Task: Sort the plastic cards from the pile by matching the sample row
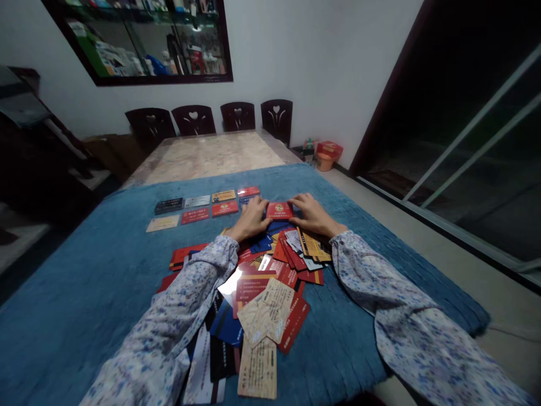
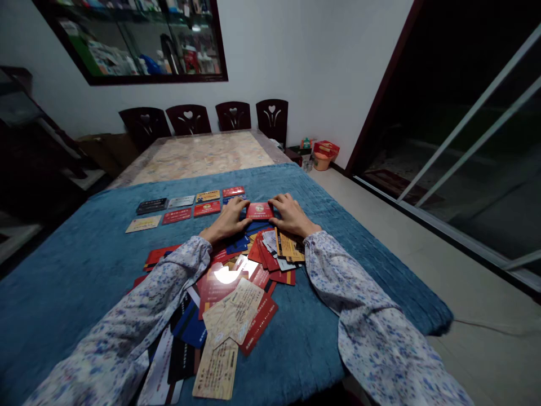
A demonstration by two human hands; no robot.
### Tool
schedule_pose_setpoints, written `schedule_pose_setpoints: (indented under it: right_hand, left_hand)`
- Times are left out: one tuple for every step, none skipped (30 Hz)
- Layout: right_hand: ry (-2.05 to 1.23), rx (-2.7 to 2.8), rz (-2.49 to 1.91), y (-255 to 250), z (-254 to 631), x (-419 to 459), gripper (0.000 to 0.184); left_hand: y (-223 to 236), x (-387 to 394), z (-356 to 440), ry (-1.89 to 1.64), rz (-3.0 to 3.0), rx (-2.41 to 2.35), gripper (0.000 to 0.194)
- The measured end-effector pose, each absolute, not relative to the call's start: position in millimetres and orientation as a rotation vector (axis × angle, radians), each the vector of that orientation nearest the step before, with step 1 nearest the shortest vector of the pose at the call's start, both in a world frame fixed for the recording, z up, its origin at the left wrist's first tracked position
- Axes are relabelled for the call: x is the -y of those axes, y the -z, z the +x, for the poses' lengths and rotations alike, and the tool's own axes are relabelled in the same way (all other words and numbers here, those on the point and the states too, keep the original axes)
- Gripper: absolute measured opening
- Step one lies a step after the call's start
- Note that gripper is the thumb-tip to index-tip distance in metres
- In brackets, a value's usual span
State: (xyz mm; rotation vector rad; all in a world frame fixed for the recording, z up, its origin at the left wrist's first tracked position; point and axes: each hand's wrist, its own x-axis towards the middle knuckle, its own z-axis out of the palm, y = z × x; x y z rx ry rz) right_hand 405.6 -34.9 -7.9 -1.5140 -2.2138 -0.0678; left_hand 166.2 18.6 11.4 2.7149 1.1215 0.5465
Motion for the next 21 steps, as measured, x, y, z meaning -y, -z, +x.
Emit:
schedule_pose_setpoints:
  right_hand:
    - [0.056,2.220,-1.505,8,406,35,0.053]
    - [0.044,2.227,-1.498,7,407,35,0.053]
    - [0.034,2.234,-1.493,7,407,35,0.053]
    - [0.025,2.241,-1.490,7,407,35,0.052]
    - [0.017,2.249,-1.488,7,408,35,0.053]
    - [0.012,2.255,-1.487,6,408,35,0.053]
    - [0.010,2.262,-1.486,6,408,35,0.053]
    - [0.009,2.268,-1.487,5,409,35,0.053]
    - [0.009,2.272,-1.489,4,408,35,0.053]
    - [0.011,2.276,-1.493,4,408,35,0.052]
    - [0.012,2.280,-1.498,3,408,35,0.052]
    - [0.012,2.283,-1.506,2,407,35,0.053]
    - [0.011,2.287,-1.515,1,407,35,0.053]
    - [0.009,2.292,-1.526,0,406,35,0.053]
    - [0.007,2.297,-1.538,0,405,35,0.053]
    - [0.004,2.303,-1.549,-1,404,35,0.053]
    - [0.001,2.312,-1.555,-2,404,34,0.053]
    - [-0.003,2.322,-1.555,-3,403,34,0.052]
    - [-0.010,2.332,-1.548,-4,402,34,0.051]
    - [-0.021,2.342,-1.537,-5,401,34,0.051]
    - [-0.032,2.351,-1.522,-6,400,34,0.051]
  left_hand:
    - [-14,-17,166,-0.509,2.718,-1.131,0.034]
    - [-16,-15,166,-0.472,2.722,-1.136,0.032]
    - [-18,-14,166,-0.438,2.728,-1.138,0.031]
    - [-20,-12,166,-0.405,2.735,-1.139,0.030]
    - [-22,-11,166,-0.376,2.741,-1.140,0.029]
    - [-24,-10,166,-0.349,2.747,-1.141,0.028]
    - [-25,-9,166,-0.326,2.751,-1.144,0.028]
    - [-27,-9,166,-0.305,2.751,-1.150,0.029]
    - [-28,-8,166,-0.287,2.750,-1.155,0.030]
    - [-29,-7,166,-0.270,2.748,-1.161,0.030]
    - [-31,-7,166,-0.257,2.746,-1.167,0.031]
    - [-32,-7,166,-0.244,2.744,-1.173,0.031]
    - [-33,-7,166,-0.234,2.743,-1.178,0.032]
    - [-34,-7,166,-0.227,2.742,-1.179,0.031]
    - [-34,-7,166,-0.222,2.742,-1.180,0.031]
    - [-35,-7,165,-0.217,2.740,-1.181,0.031]
    - [-35,-7,164,-0.213,2.738,-1.183,0.030]
    - [-35,-7,163,-0.208,2.736,-1.184,0.029]
    - [-35,-7,162,-0.205,2.734,-1.185,0.029]
    - [-35,-7,161,-0.203,2.731,-1.187,0.029]
    - [-36,-7,159,-0.199,2.727,-1.189,0.029]
